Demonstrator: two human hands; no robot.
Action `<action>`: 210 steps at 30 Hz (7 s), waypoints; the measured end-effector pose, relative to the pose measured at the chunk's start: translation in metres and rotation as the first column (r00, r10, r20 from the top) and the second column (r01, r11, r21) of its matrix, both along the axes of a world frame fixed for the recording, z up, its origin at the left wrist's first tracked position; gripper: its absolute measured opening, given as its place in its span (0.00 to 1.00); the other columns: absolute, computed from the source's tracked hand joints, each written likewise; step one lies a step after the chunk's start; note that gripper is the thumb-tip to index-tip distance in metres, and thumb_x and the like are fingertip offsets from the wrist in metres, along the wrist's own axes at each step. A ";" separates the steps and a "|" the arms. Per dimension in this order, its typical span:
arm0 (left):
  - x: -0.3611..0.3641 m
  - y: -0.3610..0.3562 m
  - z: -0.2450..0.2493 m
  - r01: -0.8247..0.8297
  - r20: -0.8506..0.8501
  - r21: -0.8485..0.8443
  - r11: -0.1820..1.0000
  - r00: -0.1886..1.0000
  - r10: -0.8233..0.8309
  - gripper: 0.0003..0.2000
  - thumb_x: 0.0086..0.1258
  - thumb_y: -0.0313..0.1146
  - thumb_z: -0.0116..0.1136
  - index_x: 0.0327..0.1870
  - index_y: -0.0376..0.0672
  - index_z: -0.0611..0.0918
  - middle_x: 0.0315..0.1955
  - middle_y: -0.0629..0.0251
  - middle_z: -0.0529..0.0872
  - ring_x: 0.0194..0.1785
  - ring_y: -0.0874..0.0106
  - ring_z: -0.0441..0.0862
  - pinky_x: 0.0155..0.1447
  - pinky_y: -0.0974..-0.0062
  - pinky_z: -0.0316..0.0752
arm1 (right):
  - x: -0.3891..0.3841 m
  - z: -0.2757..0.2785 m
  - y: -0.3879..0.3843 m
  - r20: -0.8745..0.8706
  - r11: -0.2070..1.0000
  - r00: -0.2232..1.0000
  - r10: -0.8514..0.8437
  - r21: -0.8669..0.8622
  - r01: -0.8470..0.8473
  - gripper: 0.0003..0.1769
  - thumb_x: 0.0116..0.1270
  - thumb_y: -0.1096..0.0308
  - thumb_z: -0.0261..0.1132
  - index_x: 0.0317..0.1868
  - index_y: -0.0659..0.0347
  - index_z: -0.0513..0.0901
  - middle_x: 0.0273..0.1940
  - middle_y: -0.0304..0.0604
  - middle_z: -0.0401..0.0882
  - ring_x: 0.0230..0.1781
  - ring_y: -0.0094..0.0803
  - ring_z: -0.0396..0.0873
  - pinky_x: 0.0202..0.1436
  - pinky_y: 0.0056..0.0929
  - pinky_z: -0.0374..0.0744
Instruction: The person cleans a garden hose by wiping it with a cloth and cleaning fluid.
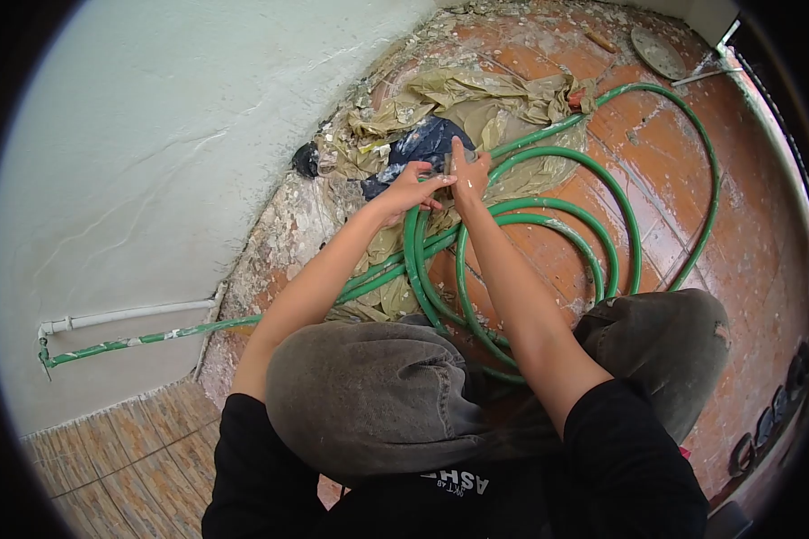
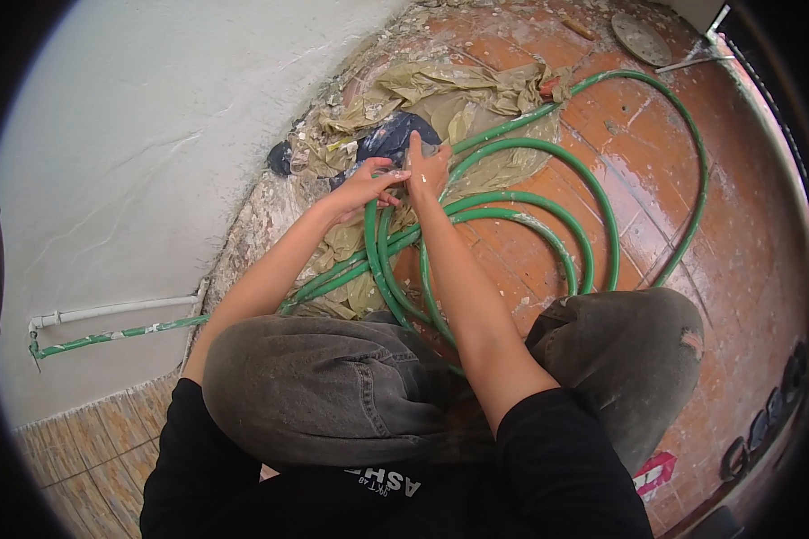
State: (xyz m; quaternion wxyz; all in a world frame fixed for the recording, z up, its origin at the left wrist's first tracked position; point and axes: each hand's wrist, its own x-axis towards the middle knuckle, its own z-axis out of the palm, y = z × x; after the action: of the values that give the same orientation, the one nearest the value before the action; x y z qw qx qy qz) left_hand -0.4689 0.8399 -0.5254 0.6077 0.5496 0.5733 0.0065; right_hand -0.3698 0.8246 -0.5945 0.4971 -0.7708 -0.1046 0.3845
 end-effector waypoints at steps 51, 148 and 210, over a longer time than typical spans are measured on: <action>-0.010 -0.026 0.006 -0.345 0.184 0.184 0.920 0.932 0.313 0.18 0.60 0.41 0.55 0.49 0.43 0.74 0.33 0.73 0.79 0.37 0.83 0.75 0.36 0.81 0.62 | -0.035 0.005 0.027 0.649 0.977 0.733 0.204 -0.094 -0.189 0.09 0.53 0.70 0.55 0.37 0.53 0.70 0.37 0.43 0.67 0.41 0.39 0.68 0.41 0.38 0.67; -0.024 -0.004 -0.025 -0.401 0.200 0.139 0.905 0.907 0.371 0.22 0.64 0.46 0.47 0.50 0.36 0.70 0.48 0.60 0.73 0.50 0.70 0.71 0.47 0.71 0.68 | -0.051 -0.008 -0.006 0.882 0.720 0.302 0.362 -0.059 -0.691 0.30 0.63 0.66 0.42 0.66 0.53 0.46 0.64 0.46 0.52 0.66 0.39 0.49 0.64 0.46 0.51; -0.032 0.016 -0.058 0.058 0.034 0.472 0.880 0.996 -0.084 0.04 0.64 0.31 0.49 0.29 0.43 0.71 0.23 0.72 0.71 0.28 0.82 0.66 0.31 0.83 0.63 | -0.063 0.019 -0.006 -0.887 0.931 0.462 -0.023 0.150 0.333 0.18 0.67 0.57 0.50 0.30 0.63 0.75 0.22 0.34 0.72 0.19 0.20 0.68 0.22 0.20 0.66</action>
State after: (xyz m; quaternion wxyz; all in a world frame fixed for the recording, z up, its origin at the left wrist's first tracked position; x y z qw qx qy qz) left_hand -0.5006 0.8561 -0.5836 0.4714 0.7008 0.5174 0.1377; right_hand -0.4327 0.8184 -0.5757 0.6296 -0.3882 0.1873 0.6465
